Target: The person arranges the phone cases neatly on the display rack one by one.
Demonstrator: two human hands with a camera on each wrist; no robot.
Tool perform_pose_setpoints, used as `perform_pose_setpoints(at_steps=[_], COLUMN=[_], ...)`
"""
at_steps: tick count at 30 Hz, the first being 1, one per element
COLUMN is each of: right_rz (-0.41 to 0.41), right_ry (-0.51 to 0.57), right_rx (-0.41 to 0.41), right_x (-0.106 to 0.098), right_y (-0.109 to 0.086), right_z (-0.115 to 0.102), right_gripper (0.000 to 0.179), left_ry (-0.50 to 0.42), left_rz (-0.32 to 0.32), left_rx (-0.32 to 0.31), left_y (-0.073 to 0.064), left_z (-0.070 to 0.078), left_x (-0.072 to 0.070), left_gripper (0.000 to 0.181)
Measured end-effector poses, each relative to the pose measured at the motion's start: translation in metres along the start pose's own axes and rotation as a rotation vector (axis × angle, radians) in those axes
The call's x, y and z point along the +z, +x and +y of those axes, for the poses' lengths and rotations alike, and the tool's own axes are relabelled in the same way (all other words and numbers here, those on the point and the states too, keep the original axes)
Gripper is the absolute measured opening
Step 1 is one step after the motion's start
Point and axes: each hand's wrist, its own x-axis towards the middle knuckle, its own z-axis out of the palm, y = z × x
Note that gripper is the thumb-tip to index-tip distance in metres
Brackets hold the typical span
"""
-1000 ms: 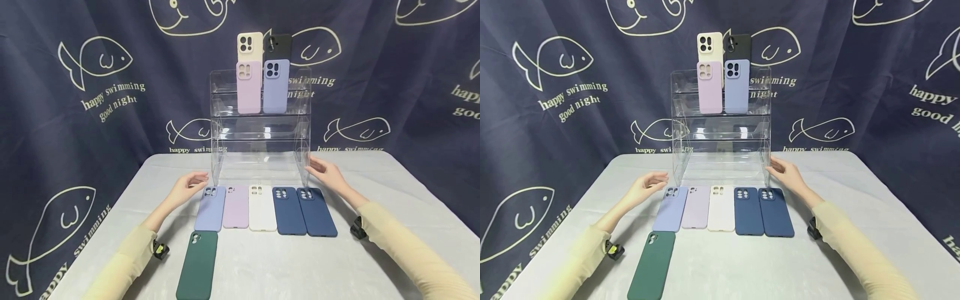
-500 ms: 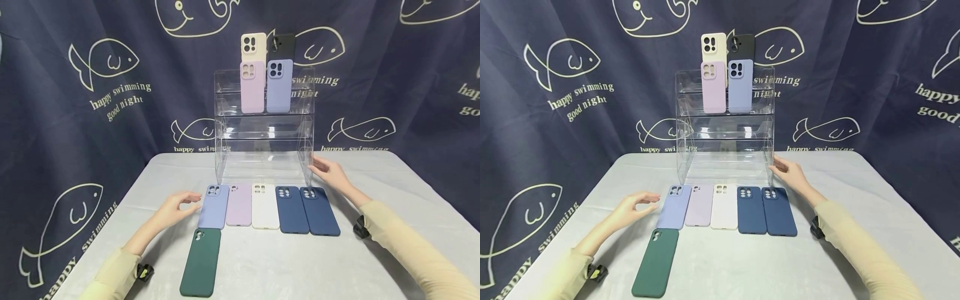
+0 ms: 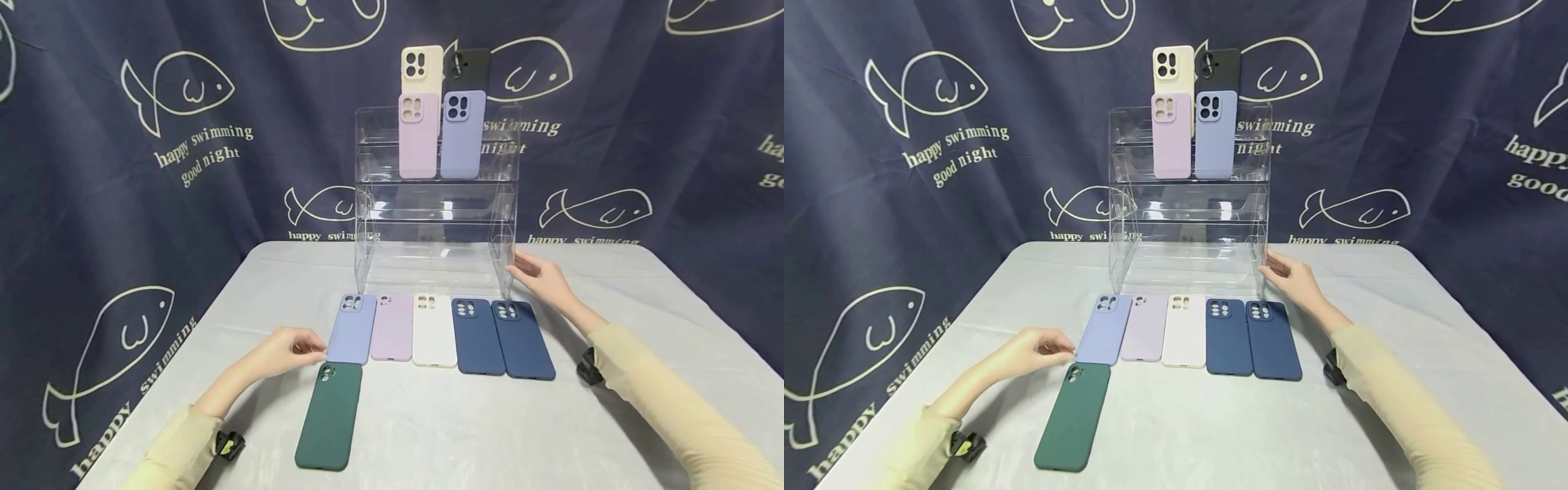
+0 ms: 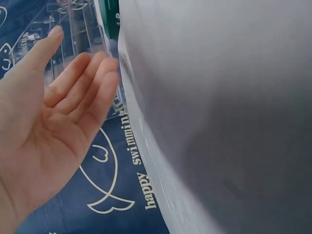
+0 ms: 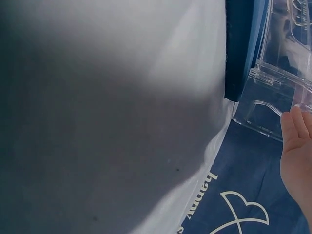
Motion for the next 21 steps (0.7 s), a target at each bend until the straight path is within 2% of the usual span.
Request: perform_pose_setpoints(at_steps=[6, 13, 18, 21], right_rz=[0.01, 0.011, 0.006, 0.0], right_ry=[0.002, -0.008, -0.015, 0.006], right_rx=[-0.006, -0.009, -0.012, -0.027], right_x=[-0.002, -0.006, -0.006, -0.006], right_y=[0.0, -0.008, -0.012, -0.012], right_z=[-0.009, -0.041, -0.048, -0.047], right_gripper=[0.052, 0.048, 0.048, 0.048], left_ry=[-0.044, -0.098, -0.114, -0.13], left_rz=[-0.115, -0.159, -0.205, -0.222], left_rx=[-0.026, -0.035, -0.079, -0.075], left_y=[0.002, 0.001, -0.003, -0.006], left_z=[-0.002, -0.003, -0.002, 0.0], left_x=[0.0, 0.001, 0.001, 0.002], left_gripper=[0.019, 0.023, 0.025, 0.025])
